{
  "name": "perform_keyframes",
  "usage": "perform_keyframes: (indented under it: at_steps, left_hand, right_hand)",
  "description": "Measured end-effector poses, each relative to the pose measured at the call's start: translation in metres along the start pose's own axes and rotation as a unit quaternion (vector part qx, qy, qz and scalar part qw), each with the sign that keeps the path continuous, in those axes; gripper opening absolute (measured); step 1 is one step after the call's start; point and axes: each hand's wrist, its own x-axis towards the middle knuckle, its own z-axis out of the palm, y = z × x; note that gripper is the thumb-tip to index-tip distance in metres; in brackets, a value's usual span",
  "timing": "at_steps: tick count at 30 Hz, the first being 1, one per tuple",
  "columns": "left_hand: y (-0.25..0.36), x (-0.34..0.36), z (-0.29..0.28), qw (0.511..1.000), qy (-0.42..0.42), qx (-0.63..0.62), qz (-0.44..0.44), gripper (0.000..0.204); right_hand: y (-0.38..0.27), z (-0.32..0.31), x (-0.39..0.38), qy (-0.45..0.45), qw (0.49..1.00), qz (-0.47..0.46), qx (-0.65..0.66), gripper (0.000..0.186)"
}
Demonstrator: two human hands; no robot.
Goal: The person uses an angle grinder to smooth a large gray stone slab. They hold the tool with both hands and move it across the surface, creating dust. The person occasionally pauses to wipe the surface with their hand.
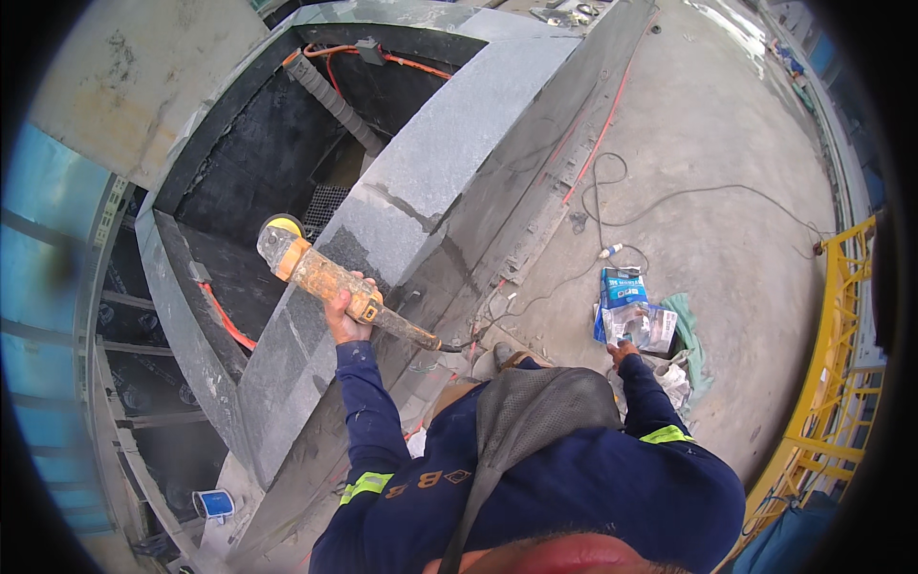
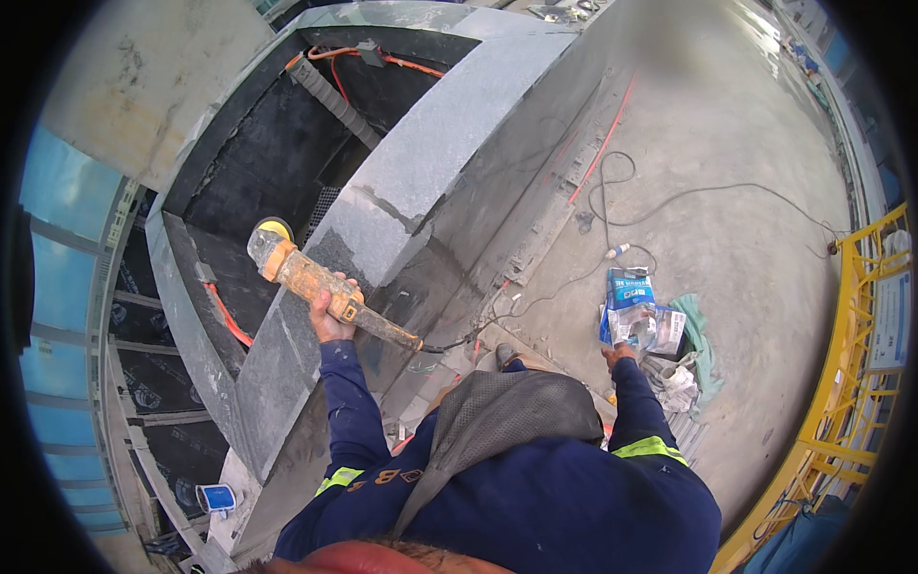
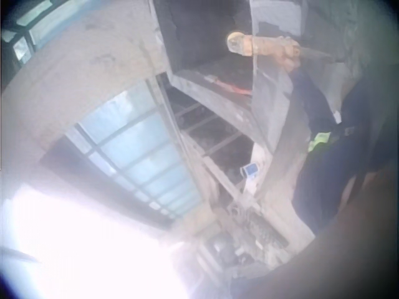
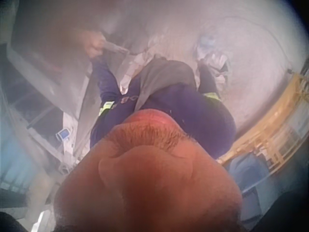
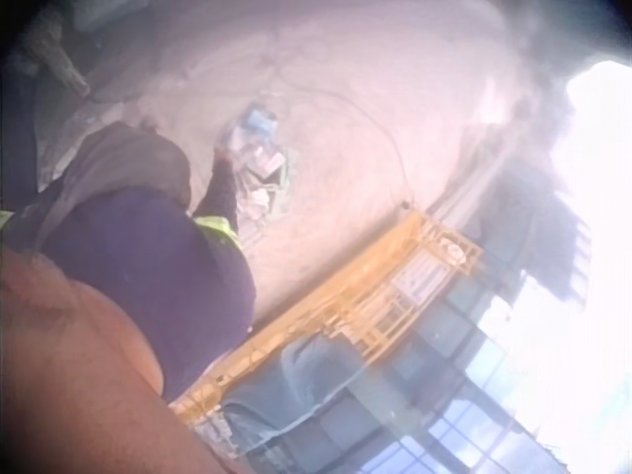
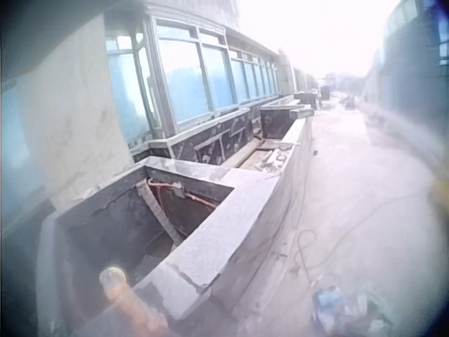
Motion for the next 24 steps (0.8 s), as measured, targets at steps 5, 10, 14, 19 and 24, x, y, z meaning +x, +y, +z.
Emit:
perform_keyframes:
  at_steps: [5, 10, 14, 19, 24]
  left_hand:
    - [-0.001, 0.003, -0.004, 0.999, -0.025, 0.025, 0.008, 0.054]
    - [0.000, 0.004, 0.000, 0.999, -0.040, 0.027, 0.020, 0.054]
    - [0.001, 0.003, 0.004, 1.000, -0.028, -0.002, 0.007, 0.053]
    - [-0.005, 0.006, 0.002, 1.000, -0.008, -0.003, 0.019, 0.049]
    - [-0.007, 0.004, 0.001, 1.000, 0.006, 0.009, 0.002, 0.053]
  right_hand:
    - [-0.061, -0.010, -0.012, 0.018, 1.000, -0.012, 0.004, 0.063]
    - [-0.083, -0.007, 0.009, 0.036, 0.983, -0.118, -0.136, 0.056]
    - [-0.077, -0.003, -0.003, 0.007, 0.965, -0.191, -0.178, 0.052]
    - [-0.049, 0.003, -0.006, -0.009, 0.990, -0.059, -0.128, 0.053]
    - [0.020, 0.010, 0.063, -0.077, 0.877, -0.214, -0.424, 0.061]
